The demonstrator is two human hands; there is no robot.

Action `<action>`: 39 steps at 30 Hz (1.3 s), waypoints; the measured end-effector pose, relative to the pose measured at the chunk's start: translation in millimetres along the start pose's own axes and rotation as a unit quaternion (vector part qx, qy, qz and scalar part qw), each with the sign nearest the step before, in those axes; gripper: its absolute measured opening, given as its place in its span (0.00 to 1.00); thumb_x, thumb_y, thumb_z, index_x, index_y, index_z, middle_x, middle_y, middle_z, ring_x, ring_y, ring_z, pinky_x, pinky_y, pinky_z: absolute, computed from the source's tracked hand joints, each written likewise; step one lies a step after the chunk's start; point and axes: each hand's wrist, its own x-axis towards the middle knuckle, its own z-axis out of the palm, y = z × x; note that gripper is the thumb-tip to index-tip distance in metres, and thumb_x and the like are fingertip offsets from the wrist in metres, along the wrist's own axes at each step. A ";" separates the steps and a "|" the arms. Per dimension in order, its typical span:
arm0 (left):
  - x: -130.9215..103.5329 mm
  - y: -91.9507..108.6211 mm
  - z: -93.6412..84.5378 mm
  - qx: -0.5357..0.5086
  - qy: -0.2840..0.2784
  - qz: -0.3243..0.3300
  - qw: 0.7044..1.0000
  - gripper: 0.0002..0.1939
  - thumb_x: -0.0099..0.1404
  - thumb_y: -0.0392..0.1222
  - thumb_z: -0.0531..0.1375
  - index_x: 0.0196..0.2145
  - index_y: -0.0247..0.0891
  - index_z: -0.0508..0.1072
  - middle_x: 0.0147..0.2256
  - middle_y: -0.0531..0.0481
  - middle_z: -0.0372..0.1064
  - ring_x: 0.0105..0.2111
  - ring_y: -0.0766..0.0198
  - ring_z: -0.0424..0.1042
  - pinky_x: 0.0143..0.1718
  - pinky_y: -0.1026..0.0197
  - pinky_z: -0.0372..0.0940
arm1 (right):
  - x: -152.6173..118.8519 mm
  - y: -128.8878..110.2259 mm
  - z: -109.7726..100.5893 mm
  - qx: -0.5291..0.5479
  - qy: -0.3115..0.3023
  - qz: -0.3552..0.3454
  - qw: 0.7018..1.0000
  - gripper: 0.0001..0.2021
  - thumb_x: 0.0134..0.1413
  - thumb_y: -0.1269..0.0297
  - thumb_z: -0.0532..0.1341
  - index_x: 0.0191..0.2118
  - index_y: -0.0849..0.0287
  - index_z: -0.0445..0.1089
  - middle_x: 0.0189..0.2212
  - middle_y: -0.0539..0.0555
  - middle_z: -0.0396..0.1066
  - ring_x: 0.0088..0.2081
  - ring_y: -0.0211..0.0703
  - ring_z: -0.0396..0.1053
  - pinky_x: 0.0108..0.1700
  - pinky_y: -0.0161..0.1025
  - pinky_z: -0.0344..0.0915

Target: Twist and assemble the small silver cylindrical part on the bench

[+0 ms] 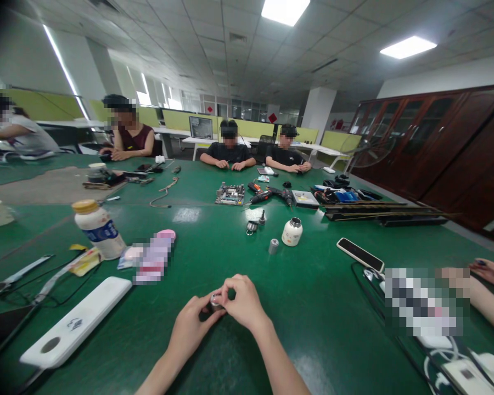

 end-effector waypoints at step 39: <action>4.2 -10.9 4.1 0.012 0.033 0.015 0.999 0.20 0.58 0.60 0.59 0.35 0.41 0.79 0.24 0.51 0.68 0.26 0.57 0.70 0.30 0.59 0.65 | 6.2 16.9 -14.8 0.140 0.017 -0.007 0.990 0.20 0.49 0.66 0.69 0.17 0.57 0.57 0.33 0.53 0.79 0.42 0.45 0.77 0.49 0.43 0.64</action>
